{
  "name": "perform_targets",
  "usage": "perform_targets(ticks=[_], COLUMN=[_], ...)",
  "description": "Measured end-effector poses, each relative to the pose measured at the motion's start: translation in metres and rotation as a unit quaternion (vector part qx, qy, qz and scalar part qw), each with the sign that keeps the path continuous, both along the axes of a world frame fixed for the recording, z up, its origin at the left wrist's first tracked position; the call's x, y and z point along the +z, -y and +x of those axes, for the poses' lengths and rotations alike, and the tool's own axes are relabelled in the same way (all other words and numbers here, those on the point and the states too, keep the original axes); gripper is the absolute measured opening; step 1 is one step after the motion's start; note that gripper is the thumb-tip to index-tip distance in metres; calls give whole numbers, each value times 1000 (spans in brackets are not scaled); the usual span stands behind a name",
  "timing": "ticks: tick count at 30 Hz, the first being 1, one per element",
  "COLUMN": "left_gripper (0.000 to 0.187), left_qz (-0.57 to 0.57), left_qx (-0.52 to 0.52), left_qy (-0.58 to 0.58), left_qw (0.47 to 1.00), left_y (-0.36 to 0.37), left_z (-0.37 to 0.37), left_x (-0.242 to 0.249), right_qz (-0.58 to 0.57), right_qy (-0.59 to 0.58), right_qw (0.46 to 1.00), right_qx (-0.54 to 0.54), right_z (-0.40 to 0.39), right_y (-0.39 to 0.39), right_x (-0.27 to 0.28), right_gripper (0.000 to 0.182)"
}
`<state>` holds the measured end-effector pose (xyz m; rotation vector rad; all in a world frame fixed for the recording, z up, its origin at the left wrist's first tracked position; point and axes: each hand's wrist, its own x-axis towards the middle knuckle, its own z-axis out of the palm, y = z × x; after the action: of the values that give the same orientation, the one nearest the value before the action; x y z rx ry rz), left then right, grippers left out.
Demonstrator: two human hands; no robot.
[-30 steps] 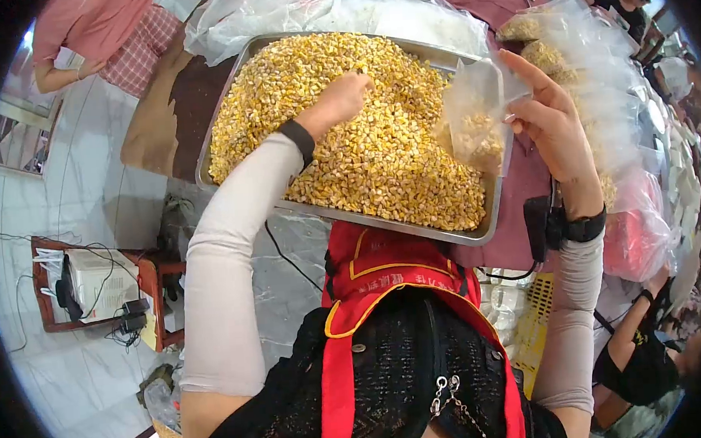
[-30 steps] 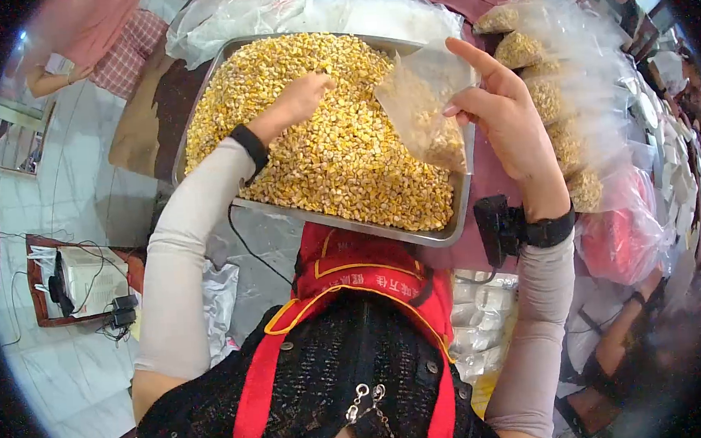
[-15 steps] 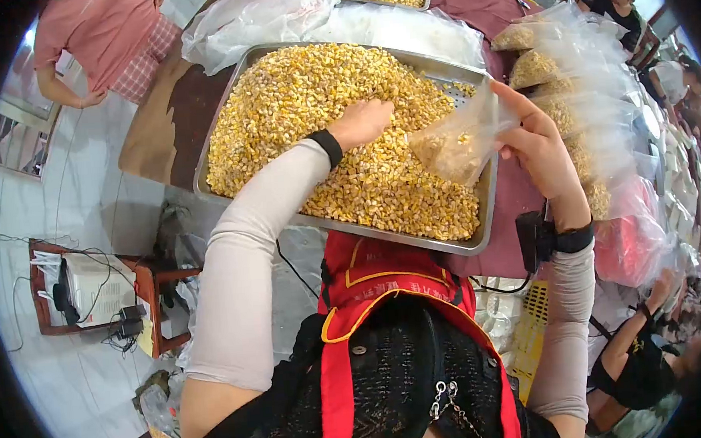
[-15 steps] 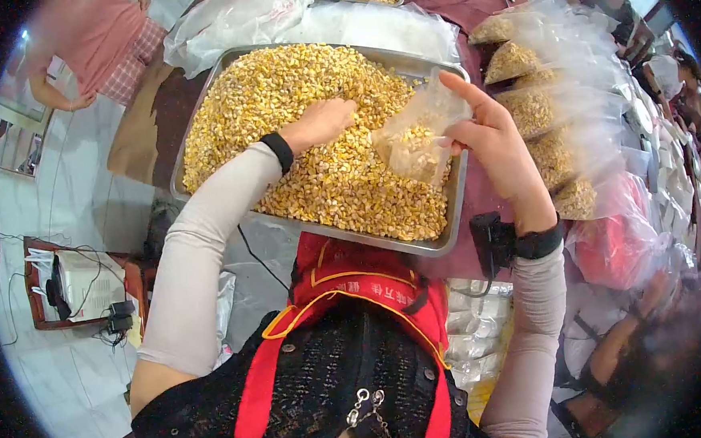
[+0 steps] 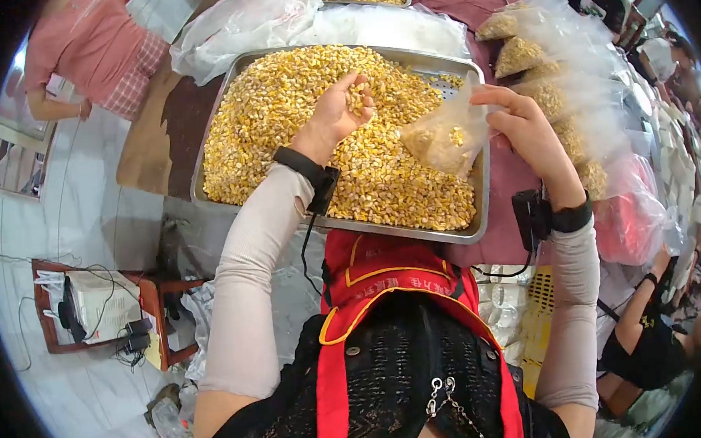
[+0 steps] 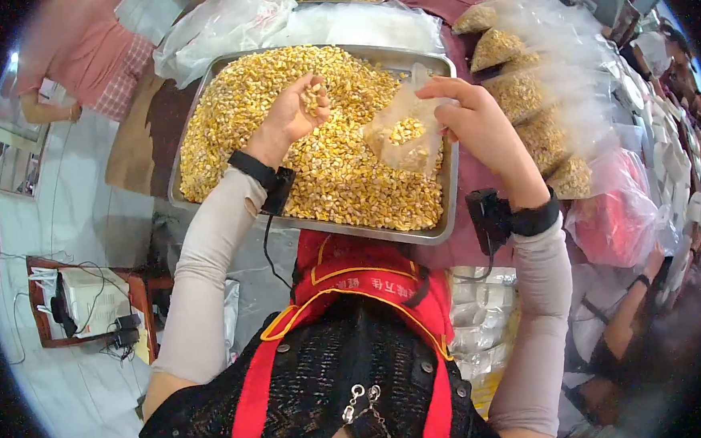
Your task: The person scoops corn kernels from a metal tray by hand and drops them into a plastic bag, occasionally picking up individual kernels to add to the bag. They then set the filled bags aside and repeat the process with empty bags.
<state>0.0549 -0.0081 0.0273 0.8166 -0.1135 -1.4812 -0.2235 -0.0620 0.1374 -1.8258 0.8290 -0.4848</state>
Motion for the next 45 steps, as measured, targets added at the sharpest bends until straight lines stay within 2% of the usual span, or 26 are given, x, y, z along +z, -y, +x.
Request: perform_targets(ticks=[2, 4, 6, 8, 10, 12, 14, 16, 17, 19, 23, 25, 29, 31, 32, 34, 35, 37, 39, 40, 42, 43, 44, 45], left_gripper=[14, 13, 15, 16, 17, 17, 18, 18, 18, 18, 19, 20, 19, 18, 18, 16, 18, 21, 22, 22, 26, 34, 34, 31], left_qz=[-65, -49, -179, -206, -319, -279, -241, -238, -237, -261, -260, -258, -262, -286, -284, -168, -120, 3, 58, 58, -43, -14, -15, -43], left_qx=[-37, -24, -97, -93, -157, -117, -77, -14, -16, -28, -30, -23, -23, 16, 19, 9, -59, -155, -133, -133, -91, -193, -192, -154], left_qy=[-67, -45, -25, -3, -39, -10, 18, 183, 182, 339, 415, 516, 469, 328, 328, 409, 424, 484, 612, 611, 806, 810, 809, 869], left_qw=[995, 997, 979, 974, 934, 953, 967, 954, 954, 904, 871, 817, 843, 900, 901, 897, 896, 861, 777, 778, 584, 554, 555, 468], left_y=[3, 6, 8, 7, 8, 3, 1, 3, 6, 11, 12, 10, 14, 21, 21, 21, 23, 25, 27, 29, 36, 45, 47, 36], left_z=[0, -19, -28, -49, -62, -88, -95, -95, -91, -80, -83, -90, -78, -60, -51, -28, -14, 8, 18, 21, 20, 16, 7, -10], left_x=[5, 39, 65, 102, 125, 140, 141, 130, 124, 119, 113, 116, 122, 121, 117, 92, 69, 21, -20, -40, -62, -64, -71, -68], right_qz=[-34, 32, 28, -3, 12, -4, -5, -6, 19, 45, 44, 39, 41, 45, 47, 50, 57, 69, 70, 70, 72, 76, 74, 82], right_qy=[8, 16, 19, 40, 29, 50, 44, 37, 47, 58, 42, 29, 37, 43, 54, 67, 78, 94, 91, 89, 75, 62, 61, 83], right_qw=[999, 999, 999, 999, 999, 996, 997, 998, 997, 995, 996, 997, 998, 997, 997, 996, 995, 993, 993, 994, 994, 995, 995, 993], right_qx=[6, 25, 27, 24, 34, 75, 65, 54, 59, 61, 60, 60, 44, 35, 28, 23, 22, 10, -1, -14, -17, -20, -20, -24], right_z=[-1, 3, 11, 24, 33, 42, 46, 45, 43, 40, 39, 36, 30, 26, 22, 15, 10, 5, 1, -1, -5, -7, -9, -10], right_y=[-2, -8, -12, -17, -15, -12, -8, -7, -6, -5, -2, -1, -3, -2, 0, 6, 8, 7, 5, 5, 8, 10, 12, 13], right_x=[1, 8, 10, 15, 19, 20, 20, 19, 18, 17, 16, 17, 20, 20, 20, 21, 22, 28, 32, 33, 32, 32, 31, 30], right_gripper=[42, 50, 55, 55, 56, 54, 54, 55, 56, 56, 56, 55, 53, 52, 52, 52, 52, 52, 52, 53, 53, 53, 53, 53])
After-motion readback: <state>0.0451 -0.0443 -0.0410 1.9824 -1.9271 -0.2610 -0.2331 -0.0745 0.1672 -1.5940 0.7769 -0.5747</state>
